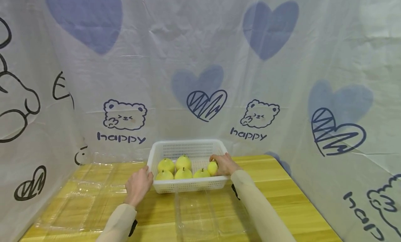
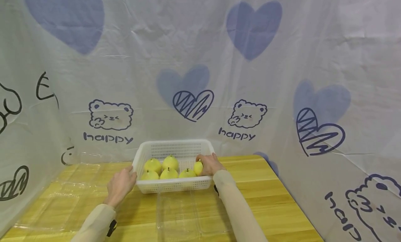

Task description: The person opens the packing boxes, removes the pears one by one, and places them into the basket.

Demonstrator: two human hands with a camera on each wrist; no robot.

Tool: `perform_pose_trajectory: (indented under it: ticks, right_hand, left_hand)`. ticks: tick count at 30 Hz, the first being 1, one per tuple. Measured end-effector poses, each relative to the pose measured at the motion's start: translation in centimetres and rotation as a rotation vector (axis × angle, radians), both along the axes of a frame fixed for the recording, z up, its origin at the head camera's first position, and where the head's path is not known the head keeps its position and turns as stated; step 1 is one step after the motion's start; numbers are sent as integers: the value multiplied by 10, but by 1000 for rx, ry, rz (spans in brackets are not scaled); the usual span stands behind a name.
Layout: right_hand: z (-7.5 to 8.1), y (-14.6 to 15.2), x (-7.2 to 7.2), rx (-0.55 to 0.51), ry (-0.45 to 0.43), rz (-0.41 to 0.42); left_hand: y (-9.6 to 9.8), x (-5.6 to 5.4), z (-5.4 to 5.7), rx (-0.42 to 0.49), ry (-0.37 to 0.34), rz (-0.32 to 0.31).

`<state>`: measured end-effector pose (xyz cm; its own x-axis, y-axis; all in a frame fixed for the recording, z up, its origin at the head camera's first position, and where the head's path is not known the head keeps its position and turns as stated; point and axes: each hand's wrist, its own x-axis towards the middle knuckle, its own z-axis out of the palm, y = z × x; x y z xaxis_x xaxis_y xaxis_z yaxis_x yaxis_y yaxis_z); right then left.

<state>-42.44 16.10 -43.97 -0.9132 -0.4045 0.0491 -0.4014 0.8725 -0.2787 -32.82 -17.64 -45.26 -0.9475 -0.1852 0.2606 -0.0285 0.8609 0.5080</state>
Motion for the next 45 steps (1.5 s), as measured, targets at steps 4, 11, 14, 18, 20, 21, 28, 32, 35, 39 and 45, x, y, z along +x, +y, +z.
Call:
perform_pose_trajectory:
  ticks: [4,11,14,18,20,21,28,32,35,39,45]
  right_hand:
    - [2,0,0,32,-6,24]
    - [2,-2,0,77,-20,9]
    - [1,-2,0,87,-25,5]
    - [2,-3,-1,92,-20,13]
    - [3,-3,-1,95,-21,17]
    - [3,-3,-1,96,-22,17]
    - [4,-3,2,110,-21,10]
    - [3,-2,3,129,-20,2]
    - [1,-4,3,149,-8,11]
    - [0,-5,1,173,3,21]
    - [2,-2,4,79,19,20]
  left_hand:
    - [1,0,-1,-16,14,5]
    - [2,0,-2,-40,29,2]
    - [1,0,-2,-42,29,4]
    - [1,-1,-2,-37,25,8]
    - [2,-1,-2,-38,26,8]
    - [2,-1,-2,-39,30,8]
    - [4,0,-1,-38,42,0]
    - [4,1,-1,-41,40,-2]
    - [2,1,-1,-42,42,2]
    - [2,1,-2,-33,49,1]
    - [3,0,-2,-16,55,-9]
